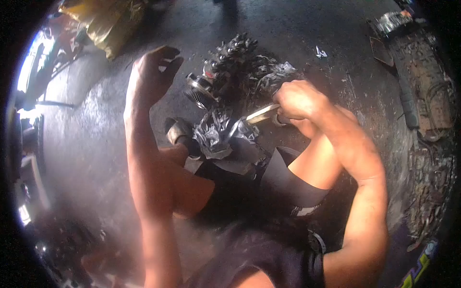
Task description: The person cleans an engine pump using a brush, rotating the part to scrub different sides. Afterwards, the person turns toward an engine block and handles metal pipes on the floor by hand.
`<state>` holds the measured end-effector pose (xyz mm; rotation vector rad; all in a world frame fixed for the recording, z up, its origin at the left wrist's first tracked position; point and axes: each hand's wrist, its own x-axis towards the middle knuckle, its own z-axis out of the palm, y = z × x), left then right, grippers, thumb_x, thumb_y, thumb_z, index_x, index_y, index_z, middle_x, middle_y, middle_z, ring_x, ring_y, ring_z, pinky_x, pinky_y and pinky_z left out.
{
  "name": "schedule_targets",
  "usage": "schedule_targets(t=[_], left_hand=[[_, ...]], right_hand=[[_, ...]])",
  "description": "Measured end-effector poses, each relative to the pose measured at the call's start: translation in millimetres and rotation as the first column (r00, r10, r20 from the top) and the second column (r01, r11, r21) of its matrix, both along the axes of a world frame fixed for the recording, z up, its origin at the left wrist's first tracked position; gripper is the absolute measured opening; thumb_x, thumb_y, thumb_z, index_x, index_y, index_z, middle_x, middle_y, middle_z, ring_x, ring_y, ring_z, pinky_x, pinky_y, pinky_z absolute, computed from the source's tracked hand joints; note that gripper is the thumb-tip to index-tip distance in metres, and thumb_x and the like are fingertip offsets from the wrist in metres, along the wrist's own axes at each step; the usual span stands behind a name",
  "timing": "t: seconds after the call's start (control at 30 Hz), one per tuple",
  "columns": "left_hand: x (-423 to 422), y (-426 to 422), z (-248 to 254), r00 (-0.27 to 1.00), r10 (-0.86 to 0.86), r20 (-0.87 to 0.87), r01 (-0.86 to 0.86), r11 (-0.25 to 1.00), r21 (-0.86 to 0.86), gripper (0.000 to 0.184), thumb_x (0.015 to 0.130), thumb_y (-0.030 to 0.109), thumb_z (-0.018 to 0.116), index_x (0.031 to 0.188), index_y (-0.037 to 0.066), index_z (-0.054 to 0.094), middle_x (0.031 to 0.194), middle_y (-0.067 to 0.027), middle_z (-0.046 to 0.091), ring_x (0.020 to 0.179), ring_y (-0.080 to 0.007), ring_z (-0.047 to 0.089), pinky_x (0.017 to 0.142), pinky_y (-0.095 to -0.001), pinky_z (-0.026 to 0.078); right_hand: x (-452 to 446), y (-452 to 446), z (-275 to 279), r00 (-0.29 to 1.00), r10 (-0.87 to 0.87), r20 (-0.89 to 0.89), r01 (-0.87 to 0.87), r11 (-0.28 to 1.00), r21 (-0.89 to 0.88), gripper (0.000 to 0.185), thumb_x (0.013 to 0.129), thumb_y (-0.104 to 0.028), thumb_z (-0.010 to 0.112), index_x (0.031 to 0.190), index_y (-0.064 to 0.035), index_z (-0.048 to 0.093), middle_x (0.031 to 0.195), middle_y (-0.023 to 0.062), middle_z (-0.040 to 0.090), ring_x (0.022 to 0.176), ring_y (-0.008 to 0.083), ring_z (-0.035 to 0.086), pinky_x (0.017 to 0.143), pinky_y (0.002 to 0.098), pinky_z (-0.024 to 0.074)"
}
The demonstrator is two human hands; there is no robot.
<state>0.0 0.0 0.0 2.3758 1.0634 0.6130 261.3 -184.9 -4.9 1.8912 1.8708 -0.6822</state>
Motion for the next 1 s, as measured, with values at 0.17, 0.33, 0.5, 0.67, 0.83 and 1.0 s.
schedule_targets(t=[0.17,0.33,0.5,0.67,0.83,1.0], left_hand=[[29,-35,-13,0.996,-0.039,-0.083,0.037,0.999,-0.030,0.027,0.089,0.019,0.072,0.111,0.005,0.070,0.109,-0.0140,0.072,0.096,-0.0250,0.072,0.079,-0.0361,0.057],[48,-33,-8,0.958,-0.098,-0.268,0.067,0.990,-0.125,0.038,0.088,0.026,0.073,0.122,0.010,0.067,0.115,-0.0155,0.070,0.102,-0.0296,0.070,0.085,-0.0401,0.056],[49,-33,-9,0.840,-0.294,-0.455,0.185,0.945,-0.269,0.050,0.088,0.034,0.073,0.134,0.020,0.059,0.124,-0.0153,0.066,0.106,-0.0320,0.067,0.089,-0.0424,0.054],[56,-47,-6,0.797,-0.315,-0.516,0.152,0.931,-0.333,0.053,0.088,0.034,0.073,0.136,0.021,0.057,0.124,-0.0141,0.066,0.109,-0.0324,0.066,0.091,-0.0426,0.053],[53,-51,-8,0.821,-0.315,-0.476,0.167,0.930,-0.327,0.050,0.087,0.033,0.073,0.133,0.020,0.059,0.121,-0.0141,0.066,0.108,-0.0332,0.065,0.091,-0.0433,0.053],[50,-51,-7,0.858,-0.322,-0.401,0.189,0.923,-0.336,0.043,0.087,0.028,0.070,0.128,0.019,0.063,0.114,-0.0167,0.068,0.105,-0.0355,0.065,0.089,-0.0448,0.052]], right_hand=[[16,-35,-15,0.998,0.005,-0.056,-0.002,0.999,0.050,0.016,0.080,-0.020,0.069,0.091,-0.0083,0.071,0.083,0.0165,0.070,0.086,0.0371,0.068,0.074,0.0478,0.0529],[16,-29,4,0.985,-0.021,-0.169,0.018,1.000,-0.016,0.019,0.084,-0.020,0.065,0.095,-0.0050,0.068,0.084,0.0183,0.070,0.086,0.0379,0.068,0.077,0.0482,0.0539],[22,-24,0,0.990,0.004,-0.143,-0.013,0.998,-0.060,0.020,0.085,-0.020,0.066,0.095,-0.0032,0.068,0.085,0.0182,0.071,0.087,0.0373,0.069,0.079,0.0483,0.0538],[25,-28,12,0.977,0.018,-0.212,-0.014,1.000,0.018,0.025,0.087,-0.023,0.068,0.100,-0.0016,0.067,0.087,0.0185,0.071,0.089,0.0368,0.069,0.081,0.0475,0.0538],[19,-27,15,0.981,0.031,-0.189,-0.036,0.999,-0.021,0.030,0.086,-0.026,0.069,0.101,0.0001,0.066,0.088,0.0194,0.071,0.090,0.0367,0.069,0.082,0.0467,0.0536],[15,-21,18,0.971,0.042,-0.234,-0.045,0.999,-0.010,0.031,0.086,-0.027,0.070,0.101,0.0003,0.066,0.086,0.0200,0.071,0.089,0.0365,0.069,0.081,0.0474,0.0533]])
